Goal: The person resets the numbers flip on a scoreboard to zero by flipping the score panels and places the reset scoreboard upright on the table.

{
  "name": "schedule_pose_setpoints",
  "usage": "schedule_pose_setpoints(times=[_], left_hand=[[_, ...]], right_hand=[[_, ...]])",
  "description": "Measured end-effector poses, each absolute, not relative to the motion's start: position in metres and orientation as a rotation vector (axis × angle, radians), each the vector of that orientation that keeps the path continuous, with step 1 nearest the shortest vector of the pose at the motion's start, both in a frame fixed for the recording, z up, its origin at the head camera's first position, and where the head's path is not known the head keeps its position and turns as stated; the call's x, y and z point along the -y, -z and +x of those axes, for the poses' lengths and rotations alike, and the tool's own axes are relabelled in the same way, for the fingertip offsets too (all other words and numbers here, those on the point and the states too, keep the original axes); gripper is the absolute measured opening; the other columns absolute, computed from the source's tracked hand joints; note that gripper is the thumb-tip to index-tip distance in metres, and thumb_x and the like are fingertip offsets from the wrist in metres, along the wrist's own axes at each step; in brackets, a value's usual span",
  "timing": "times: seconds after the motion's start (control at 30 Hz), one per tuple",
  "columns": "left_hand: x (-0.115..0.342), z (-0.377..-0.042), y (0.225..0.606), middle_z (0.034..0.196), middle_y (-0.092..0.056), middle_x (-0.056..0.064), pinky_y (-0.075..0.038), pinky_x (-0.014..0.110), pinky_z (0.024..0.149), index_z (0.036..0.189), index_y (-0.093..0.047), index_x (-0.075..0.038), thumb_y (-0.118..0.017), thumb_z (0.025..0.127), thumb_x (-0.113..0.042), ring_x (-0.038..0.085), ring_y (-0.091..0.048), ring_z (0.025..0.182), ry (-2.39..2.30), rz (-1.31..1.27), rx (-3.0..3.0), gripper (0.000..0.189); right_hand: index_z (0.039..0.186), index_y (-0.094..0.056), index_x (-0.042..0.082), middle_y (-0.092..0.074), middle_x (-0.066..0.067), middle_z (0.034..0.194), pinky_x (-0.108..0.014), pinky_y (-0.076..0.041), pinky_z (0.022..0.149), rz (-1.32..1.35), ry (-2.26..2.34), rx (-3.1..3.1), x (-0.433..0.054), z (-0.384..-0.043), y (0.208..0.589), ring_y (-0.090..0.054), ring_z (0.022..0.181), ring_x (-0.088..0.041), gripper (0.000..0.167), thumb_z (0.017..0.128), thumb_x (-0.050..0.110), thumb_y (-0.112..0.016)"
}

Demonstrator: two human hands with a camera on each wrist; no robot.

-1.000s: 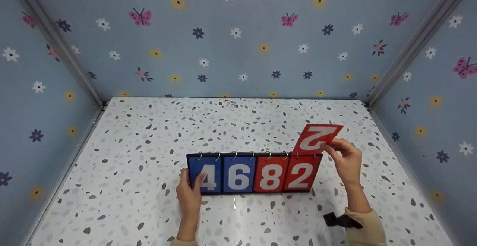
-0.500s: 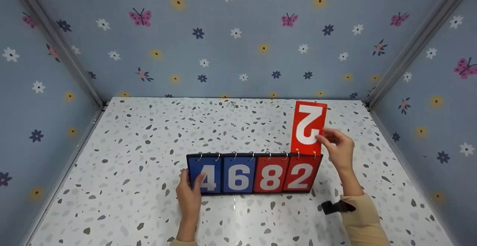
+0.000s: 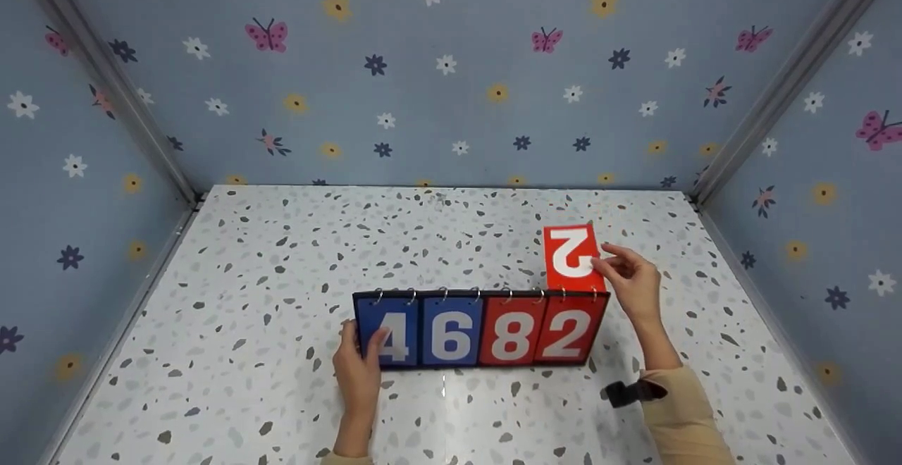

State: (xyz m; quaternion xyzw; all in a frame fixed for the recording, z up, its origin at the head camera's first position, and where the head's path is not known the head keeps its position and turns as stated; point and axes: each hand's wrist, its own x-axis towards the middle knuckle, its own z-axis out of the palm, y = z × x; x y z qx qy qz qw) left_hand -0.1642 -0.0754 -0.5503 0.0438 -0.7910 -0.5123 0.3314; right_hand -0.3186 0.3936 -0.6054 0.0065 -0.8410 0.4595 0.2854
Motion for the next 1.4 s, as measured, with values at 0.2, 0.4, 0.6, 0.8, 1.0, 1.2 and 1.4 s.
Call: schedule_pose_setpoints(times=[0.2, 0.4, 0.6, 0.8, 1.0, 1.2, 1.4], left_hand=[[0.076, -0.164, 0.551, 0.077, -0.058, 0.007, -0.041, 0.027, 0.063, 0.093, -0.054, 0.000, -0.069, 0.077, -0.012, 0.017, -0.056, 0.070, 1.343, 0.105, 2.065, 0.026], [0.076, -0.164, 0.552, 0.076, -0.058, 0.006, -0.042, 0.031, 0.061, 0.092, -0.052, -0.002, -0.069, 0.077, -0.014, 0.018, -0.056, 0.068, 1.331, 0.113, 2.079, 0.026], [0.075, -0.163, 0.550, 0.078, -0.059, 0.006, -0.043, 0.032, 0.060, 0.094, -0.053, -0.002, -0.068, 0.078, -0.014, 0.017, -0.057, 0.069, 1.362, 0.118, 2.081, 0.026], [0.075, -0.164, 0.550, 0.078, -0.059, 0.006, -0.043, 0.030, 0.060, 0.094, -0.054, -0.001, -0.069, 0.077, -0.013, 0.017, -0.057, 0.069, 1.356, 0.123, 2.075, 0.025], [0.075, -0.165, 0.549, 0.076, -0.058, 0.005, -0.042, 0.028, 0.060, 0.092, -0.053, -0.002, -0.069, 0.078, -0.015, 0.015, -0.055, 0.067, 1.361, 0.136, 2.082, 0.025], [0.076, -0.165, 0.550, 0.079, -0.059, 0.005, -0.042, 0.026, 0.061, 0.095, -0.054, -0.004, -0.068, 0.078, -0.016, 0.014, -0.055, 0.071, 1.390, 0.164, 2.084, 0.025], [0.076, -0.165, 0.551, 0.077, -0.058, 0.006, -0.041, 0.029, 0.062, 0.093, -0.053, -0.002, -0.070, 0.076, -0.013, 0.017, -0.055, 0.069, 1.336, 0.135, 2.079, 0.026]], right_hand=[[0.101, -0.067, 0.016, -0.066, -0.001, 0.084, -0.018, -0.046, 0.061, 0.128, -1.356, 2.165, -0.375, -0.284, 0.577, -0.061, 0.068, -0.013, 0.023, 0.080, 0.026, -0.067], [0.092, -0.067, 0.006, -0.064, -0.008, 0.081, -0.018, -0.045, 0.060, 0.126, -1.487, 1.937, -0.336, -0.232, 0.527, -0.059, 0.067, -0.014, 0.015, 0.079, 0.012, -0.068], [0.091, -0.064, -0.002, -0.061, -0.014, 0.082, -0.019, -0.044, 0.062, 0.002, -1.425, 1.858, -0.303, -0.190, 0.505, -0.058, 0.070, -0.018, 0.015, 0.080, 0.008, -0.066], [0.099, -0.063, 0.010, -0.062, -0.008, 0.092, -0.019, -0.044, 0.065, -0.074, -1.343, 1.880, -0.330, -0.203, 0.592, -0.058, 0.079, -0.018, 0.022, 0.078, 0.013, -0.069], [0.108, -0.060, 0.014, -0.060, -0.004, 0.101, -0.020, -0.046, 0.070, -0.106, -1.319, 1.908, -0.318, -0.192, 0.601, -0.057, 0.085, -0.018, 0.031, 0.078, 0.016, -0.069], [0.111, -0.058, 0.005, -0.060, -0.010, 0.103, -0.023, -0.047, 0.074, -0.072, -1.446, 1.866, -0.289, -0.168, 0.572, -0.058, 0.088, -0.019, 0.034, 0.079, 0.009, -0.068], [0.112, -0.058, 0.017, -0.060, 0.000, 0.104, -0.023, -0.046, 0.075, -0.118, -1.381, 1.867, -0.292, -0.176, 0.603, -0.058, 0.089, -0.017, 0.038, 0.076, 0.013, -0.070]])
